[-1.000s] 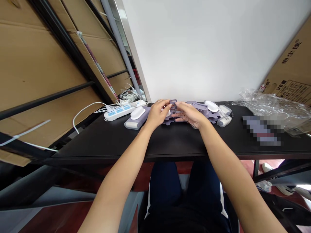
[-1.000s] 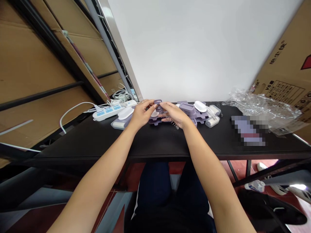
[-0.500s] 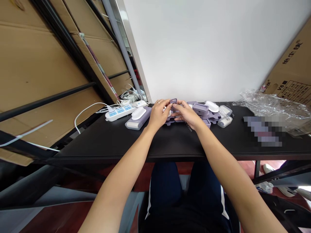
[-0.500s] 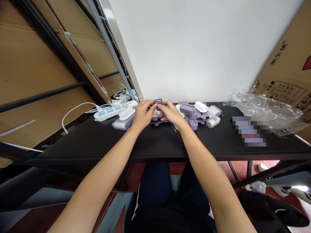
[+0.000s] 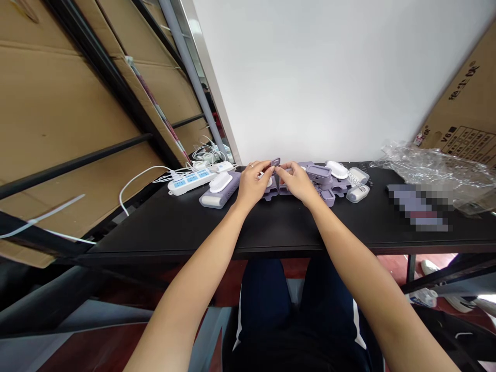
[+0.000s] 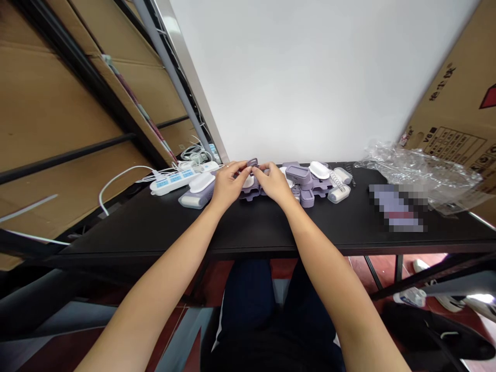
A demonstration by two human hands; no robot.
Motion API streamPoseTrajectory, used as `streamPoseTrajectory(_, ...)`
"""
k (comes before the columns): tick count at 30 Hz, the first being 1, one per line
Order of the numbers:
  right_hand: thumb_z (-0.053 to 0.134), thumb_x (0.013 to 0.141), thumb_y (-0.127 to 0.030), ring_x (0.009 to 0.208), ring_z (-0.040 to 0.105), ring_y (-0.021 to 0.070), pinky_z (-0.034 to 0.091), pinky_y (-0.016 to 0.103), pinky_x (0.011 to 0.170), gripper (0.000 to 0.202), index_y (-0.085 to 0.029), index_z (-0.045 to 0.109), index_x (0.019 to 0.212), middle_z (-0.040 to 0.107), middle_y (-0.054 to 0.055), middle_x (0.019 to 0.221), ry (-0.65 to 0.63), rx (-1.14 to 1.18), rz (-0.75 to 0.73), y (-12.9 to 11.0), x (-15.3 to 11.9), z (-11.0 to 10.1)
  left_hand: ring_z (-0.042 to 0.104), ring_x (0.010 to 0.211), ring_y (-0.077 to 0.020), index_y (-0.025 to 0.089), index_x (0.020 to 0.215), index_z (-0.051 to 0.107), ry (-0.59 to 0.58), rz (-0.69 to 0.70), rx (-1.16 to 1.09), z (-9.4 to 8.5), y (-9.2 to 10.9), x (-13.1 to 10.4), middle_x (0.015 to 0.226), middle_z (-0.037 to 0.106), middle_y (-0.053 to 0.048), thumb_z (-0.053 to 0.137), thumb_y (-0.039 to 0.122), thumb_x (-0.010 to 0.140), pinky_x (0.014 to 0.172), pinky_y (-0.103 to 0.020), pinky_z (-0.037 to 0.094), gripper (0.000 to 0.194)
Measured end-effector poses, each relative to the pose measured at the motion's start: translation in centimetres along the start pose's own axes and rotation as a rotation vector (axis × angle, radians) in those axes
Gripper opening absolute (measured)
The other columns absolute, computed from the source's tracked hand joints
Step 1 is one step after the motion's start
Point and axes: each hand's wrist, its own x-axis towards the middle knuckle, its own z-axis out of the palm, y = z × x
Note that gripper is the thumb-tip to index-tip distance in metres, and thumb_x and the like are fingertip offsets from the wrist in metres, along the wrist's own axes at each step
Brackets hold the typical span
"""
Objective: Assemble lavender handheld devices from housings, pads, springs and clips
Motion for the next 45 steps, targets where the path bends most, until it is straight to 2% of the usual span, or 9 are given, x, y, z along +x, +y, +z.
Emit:
streamPoseTrajectory(3, 0.064, 0.090, -0.050, 0.069, 0.059, 0.0149, 0.042, 0.027, 0.065, 0.028, -0.022, 0.062, 0.094, 0.063, -0.004, 0.070, 0.046, -0.122, -0.053, 0.4, 0.1, -0.1, 0.068, 0.092, -0.0203, 0.020, 0.106, 0.077, -0.018, -0.019, -0.017, 0.2, -0.2, 0.0, 0.099, 0.077, -0.006, 0.063, 0.029, 0.096, 0.087, -0.034, 0.053, 0.019)
streamPoseTrajectory(7, 0.064, 0.090, -0.049, 0.071, 0.059, 0.0151, 0.041, 0.028, 0.068, 0.027, -0.022, 0.059, 0.093, 0.061, -0.005, 0.071, 0.064, -0.150, -0.080, 0.2, -0.1, -0.2, 0.069, 0.091, -0.0195, 0.019, 0.108, 0.077, -0.027, -0.052, -0.081, 0.3, -0.2, -0.1, 0.101, 0.076, -0.007, 0.063, 0.029, 0.095, 0.084, -0.033, 0.053, 0.022)
streamPoseTrajectory(14, 0.065, 0.090, -0.046, 0.071, 0.057, 0.0153, 0.038, 0.028, 0.068, 0.024, -0.023, 0.058, 0.093, 0.059, -0.005, 0.071, 0.082, -0.215, -0.099, 0.2, -0.3, -0.1, 0.071, 0.097, -0.0205, 0.018, 0.104, 0.078, -0.041, -0.123, -0.162, 0.4, -0.2, -0.1, 0.105, 0.078, -0.007, 0.061, 0.037, 0.097, 0.089, -0.033, 0.053, 0.027)
streamPoseTrajectory(27, 0.063, 0.090, -0.052, 0.068, 0.056, 0.0156, 0.038, 0.028, 0.067, 0.028, -0.024, 0.063, 0.095, 0.062, -0.004, 0.071, 0.045, -0.226, -0.077, 0.0, -0.4, -0.4, 0.069, 0.088, -0.0194, 0.018, 0.103, 0.078, -0.016, -0.216, -0.221, 0.2, 0.0, -0.1, 0.097, 0.078, -0.005, 0.060, 0.041, 0.096, 0.080, -0.030, 0.052, 0.030)
streamPoseTrajectory(34, 0.061, 0.090, -0.056, 0.069, 0.057, 0.0155, 0.040, 0.027, 0.067, 0.033, -0.023, 0.059, 0.086, 0.066, -0.002, 0.074, 0.069, -0.161, -0.026, 0.5, 0.2, -0.5, 0.067, 0.078, -0.0171, 0.018, 0.101, 0.078, 0.002, -0.250, -0.245, 0.0, 0.0, 0.0, 0.087, 0.076, -0.003, 0.061, 0.042, 0.095, 0.074, -0.027, 0.050, 0.030)
streamPoseTrajectory(42, 0.058, 0.095, -0.051, 0.059, 0.053, 0.0120, 0.041, 0.024, 0.058, 0.030, -0.022, 0.060, 0.090, 0.064, -0.002, 0.071, 0.031, 0.045, 0.053, -0.5, -0.2, -0.7, 0.068, 0.077, -0.0169, 0.019, 0.102, 0.078, 0.022, -0.247, -0.226, 0.0, -0.3, 0.0, 0.086, 0.076, -0.003, 0.061, 0.043, 0.095, 0.073, -0.027, 0.051, 0.031)
streamPoseTrajectory(45, 0.057, 0.096, -0.053, 0.057, 0.052, 0.0118, 0.041, 0.024, 0.056, 0.031, -0.022, 0.061, 0.091, 0.063, -0.002, 0.071, 0.013, 0.056, 0.051, -0.5, -0.2, -0.7, 0.068, 0.077, -0.0170, 0.020, 0.102, 0.079, 0.013, -0.236, -0.208, 0.0, -0.3, 0.0, 0.087, 0.077, -0.002, 0.061, 0.043, 0.094, 0.073, -0.027, 0.051, 0.030)
